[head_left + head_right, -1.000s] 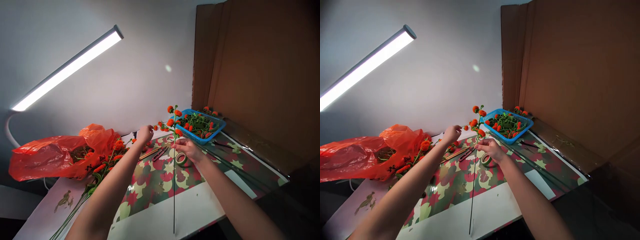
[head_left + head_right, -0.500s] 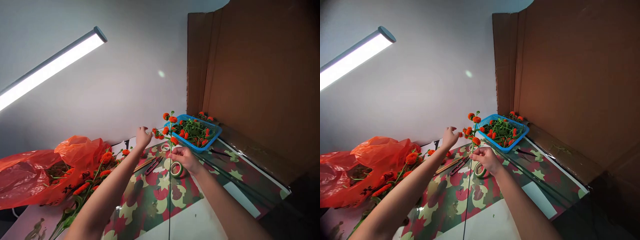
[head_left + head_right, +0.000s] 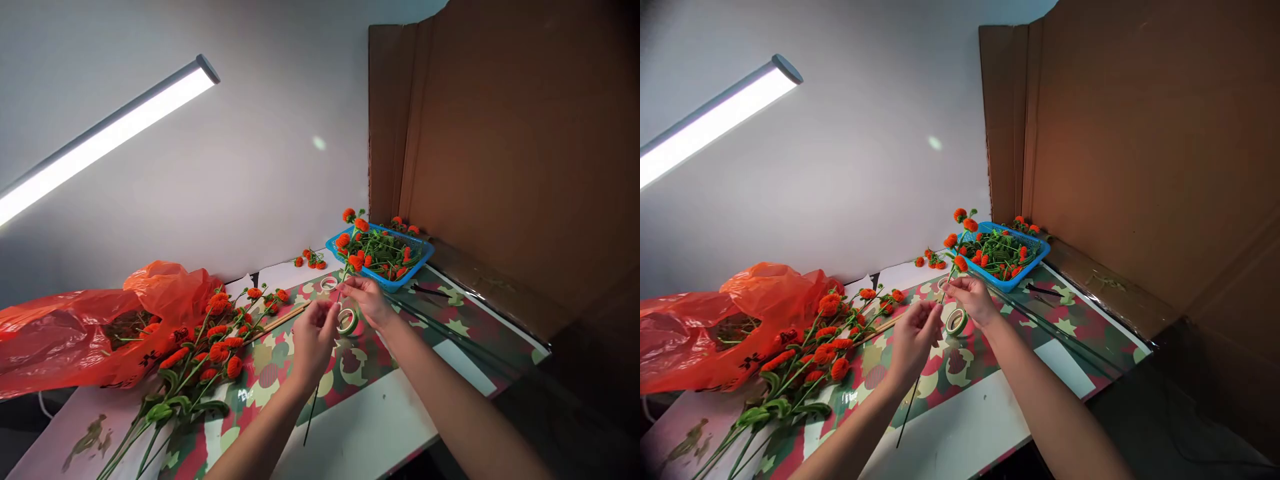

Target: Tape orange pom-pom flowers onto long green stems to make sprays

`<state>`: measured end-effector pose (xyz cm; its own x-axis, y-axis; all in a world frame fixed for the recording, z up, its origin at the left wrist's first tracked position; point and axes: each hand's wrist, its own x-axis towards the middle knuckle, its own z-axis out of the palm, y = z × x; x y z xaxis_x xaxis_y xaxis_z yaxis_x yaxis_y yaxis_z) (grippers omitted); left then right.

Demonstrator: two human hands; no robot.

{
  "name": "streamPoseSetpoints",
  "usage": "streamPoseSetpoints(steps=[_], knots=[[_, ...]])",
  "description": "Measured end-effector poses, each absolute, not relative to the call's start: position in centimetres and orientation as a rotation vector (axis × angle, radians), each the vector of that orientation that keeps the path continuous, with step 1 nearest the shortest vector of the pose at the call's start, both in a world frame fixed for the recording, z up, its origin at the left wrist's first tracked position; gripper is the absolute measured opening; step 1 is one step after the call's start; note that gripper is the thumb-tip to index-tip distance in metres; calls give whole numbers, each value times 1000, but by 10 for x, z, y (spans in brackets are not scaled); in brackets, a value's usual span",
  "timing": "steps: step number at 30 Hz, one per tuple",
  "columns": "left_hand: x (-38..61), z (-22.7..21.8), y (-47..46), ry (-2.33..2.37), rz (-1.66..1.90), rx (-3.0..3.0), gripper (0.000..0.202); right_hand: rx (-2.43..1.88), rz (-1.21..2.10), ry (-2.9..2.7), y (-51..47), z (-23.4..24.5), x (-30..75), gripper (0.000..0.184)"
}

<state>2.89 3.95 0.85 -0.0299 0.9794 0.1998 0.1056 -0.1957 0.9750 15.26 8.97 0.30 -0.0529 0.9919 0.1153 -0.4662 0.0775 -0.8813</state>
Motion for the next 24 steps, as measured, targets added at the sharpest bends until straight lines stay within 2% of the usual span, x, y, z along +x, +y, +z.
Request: streamPoseSetpoints(steps=[5, 12, 17, 24], knots=[[24, 10, 34, 1305, 1359, 1614, 27, -735, 1383, -964, 87, 4, 151, 28], [24, 12, 44, 917, 1211, 1040, 31, -533, 1490, -922, 90, -5, 149, 22], [25, 11, 44, 768, 1036, 821, 38, -501, 1584, -932, 88, -4, 151, 24], [20, 17, 40, 1083, 1138, 1263, 27, -723, 1398, -1120, 89, -3, 155, 23]])
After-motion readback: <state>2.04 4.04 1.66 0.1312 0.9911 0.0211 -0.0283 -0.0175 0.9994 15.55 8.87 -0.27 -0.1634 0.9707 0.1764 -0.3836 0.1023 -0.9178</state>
